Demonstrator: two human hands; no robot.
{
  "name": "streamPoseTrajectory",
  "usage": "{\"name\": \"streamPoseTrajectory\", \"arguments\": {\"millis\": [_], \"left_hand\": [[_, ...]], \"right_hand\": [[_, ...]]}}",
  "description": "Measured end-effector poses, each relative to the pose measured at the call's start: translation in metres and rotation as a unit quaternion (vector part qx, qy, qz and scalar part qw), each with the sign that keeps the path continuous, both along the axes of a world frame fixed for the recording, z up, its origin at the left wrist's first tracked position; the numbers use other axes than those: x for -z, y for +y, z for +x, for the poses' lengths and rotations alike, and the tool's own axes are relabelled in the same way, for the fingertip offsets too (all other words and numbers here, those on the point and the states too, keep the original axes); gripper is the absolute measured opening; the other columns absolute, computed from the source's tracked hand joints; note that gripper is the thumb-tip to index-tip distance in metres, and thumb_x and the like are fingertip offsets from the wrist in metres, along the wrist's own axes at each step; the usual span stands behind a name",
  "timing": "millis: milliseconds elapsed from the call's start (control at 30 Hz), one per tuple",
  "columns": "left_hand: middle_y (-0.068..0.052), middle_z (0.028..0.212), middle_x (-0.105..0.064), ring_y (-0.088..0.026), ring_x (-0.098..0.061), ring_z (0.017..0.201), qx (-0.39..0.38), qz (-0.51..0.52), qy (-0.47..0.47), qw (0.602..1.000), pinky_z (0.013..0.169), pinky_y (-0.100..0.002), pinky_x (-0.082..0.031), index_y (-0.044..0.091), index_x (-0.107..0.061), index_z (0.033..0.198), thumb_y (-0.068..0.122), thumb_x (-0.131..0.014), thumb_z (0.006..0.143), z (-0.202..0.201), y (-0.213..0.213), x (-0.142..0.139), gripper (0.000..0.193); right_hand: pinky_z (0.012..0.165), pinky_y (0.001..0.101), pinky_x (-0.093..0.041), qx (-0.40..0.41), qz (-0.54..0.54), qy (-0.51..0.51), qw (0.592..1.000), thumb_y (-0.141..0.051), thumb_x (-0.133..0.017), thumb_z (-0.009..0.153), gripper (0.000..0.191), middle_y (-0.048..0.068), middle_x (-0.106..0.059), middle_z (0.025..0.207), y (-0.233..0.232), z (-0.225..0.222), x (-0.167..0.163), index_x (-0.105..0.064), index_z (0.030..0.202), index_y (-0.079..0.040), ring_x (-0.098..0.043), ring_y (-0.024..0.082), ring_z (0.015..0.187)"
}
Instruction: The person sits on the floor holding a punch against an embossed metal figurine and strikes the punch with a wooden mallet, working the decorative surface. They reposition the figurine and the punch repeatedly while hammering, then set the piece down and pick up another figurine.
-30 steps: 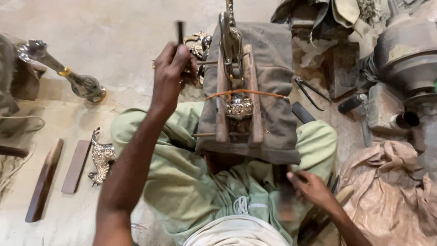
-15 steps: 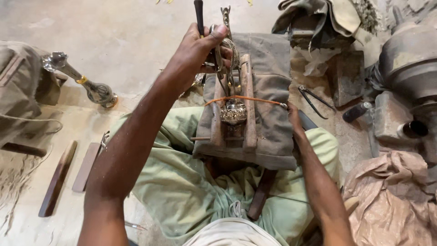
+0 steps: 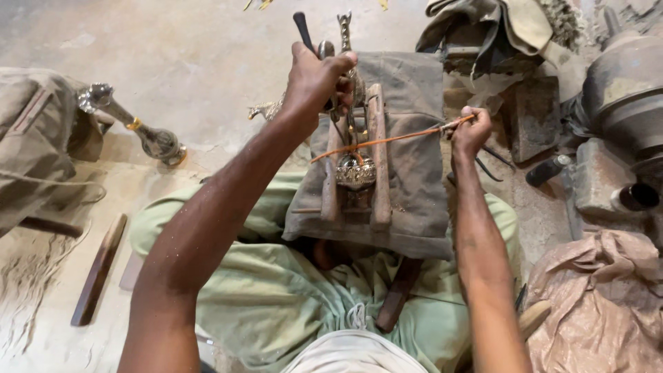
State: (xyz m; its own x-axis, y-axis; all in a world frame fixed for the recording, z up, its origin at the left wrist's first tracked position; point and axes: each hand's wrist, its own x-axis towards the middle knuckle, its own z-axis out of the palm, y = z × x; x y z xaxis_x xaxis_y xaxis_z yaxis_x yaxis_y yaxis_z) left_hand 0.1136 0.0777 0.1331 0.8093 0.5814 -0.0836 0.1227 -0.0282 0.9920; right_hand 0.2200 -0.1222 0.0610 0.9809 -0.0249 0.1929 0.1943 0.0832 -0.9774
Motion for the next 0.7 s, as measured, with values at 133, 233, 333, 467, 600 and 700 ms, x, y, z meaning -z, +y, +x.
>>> {"name": "streamPoseTrajectory", "arguments": {"millis": [133,233,333,467,600,700], "left_hand": [[-0.01,0.073,-0.057,-0.016,-0.06,0.048,-0.049,0.032,0.009,0.998,0.038,-0.031,-0.051,0.007,-0.032,0.11,0.013,-0.065,0.09,0.009,-0.004,0.001,0.039],[-0.007,0.075,-0.056,-0.014,-0.057,0.049,-0.057,0.033,-0.032,0.997,0.038,-0.028,-0.05,0.006,-0.033,0.11,0.006,-0.063,0.088,0.012,-0.004,0.006,0.037],[-0.008,0.075,-0.056,-0.012,-0.057,0.052,-0.046,0.034,-0.078,0.995,0.038,-0.026,-0.049,0.007,-0.035,0.11,0.004,-0.062,0.087,0.017,0.0,0.008,0.035],[-0.006,0.078,-0.056,-0.01,-0.057,0.055,-0.017,0.078,-0.167,0.983,0.042,-0.024,-0.05,0.008,-0.036,0.114,0.006,-0.064,0.093,0.008,0.016,0.006,0.036],[-0.004,0.066,-0.052,-0.01,-0.048,0.041,0.016,0.074,-0.297,0.952,0.033,-0.026,-0.042,0.012,-0.031,0.131,0.007,-0.069,0.091,-0.004,0.04,-0.014,0.055],[-0.003,0.072,-0.05,-0.013,-0.044,0.046,0.054,0.064,-0.408,0.909,0.039,-0.03,-0.039,0.002,-0.045,0.118,0.004,-0.072,0.098,-0.017,0.06,-0.029,0.033]], "right_hand": [[0.065,0.0296,-0.051,0.022,-0.004,-0.119,0.993,-0.02,-0.069,0.107,0.019,0.001,-0.065,0.082,-0.017,0.003,-0.012,-0.063,0.096,-0.006,-0.061,0.01,0.074],[0.066,0.0358,-0.045,0.032,-0.158,-0.255,0.953,-0.012,-0.076,0.111,0.021,0.012,-0.06,0.094,-0.034,-0.005,-0.011,-0.068,0.095,-0.001,-0.053,0.02,0.078],[0.07,0.0308,-0.059,-0.189,-0.168,-0.288,0.924,-0.013,-0.069,0.106,0.014,0.007,-0.068,0.097,-0.051,-0.03,-0.012,-0.066,0.095,-0.005,-0.068,0.014,0.083],[0.078,0.0361,-0.063,-0.492,-0.259,-0.219,0.802,-0.004,-0.064,0.087,0.025,0.005,-0.076,0.092,-0.051,-0.097,-0.012,-0.072,0.11,-0.01,-0.074,0.018,0.084],[0.099,0.0542,-0.043,-0.602,-0.312,-0.411,0.61,-0.015,-0.069,0.083,0.032,0.015,-0.071,0.105,-0.025,-0.139,-0.01,-0.069,0.114,-0.007,-0.064,0.035,0.107],[0.101,0.0527,-0.041,-0.573,-0.324,-0.406,0.634,-0.022,-0.071,0.086,0.039,0.017,-0.067,0.114,-0.016,-0.129,-0.01,-0.067,0.123,-0.008,-0.06,0.036,0.113]]}}
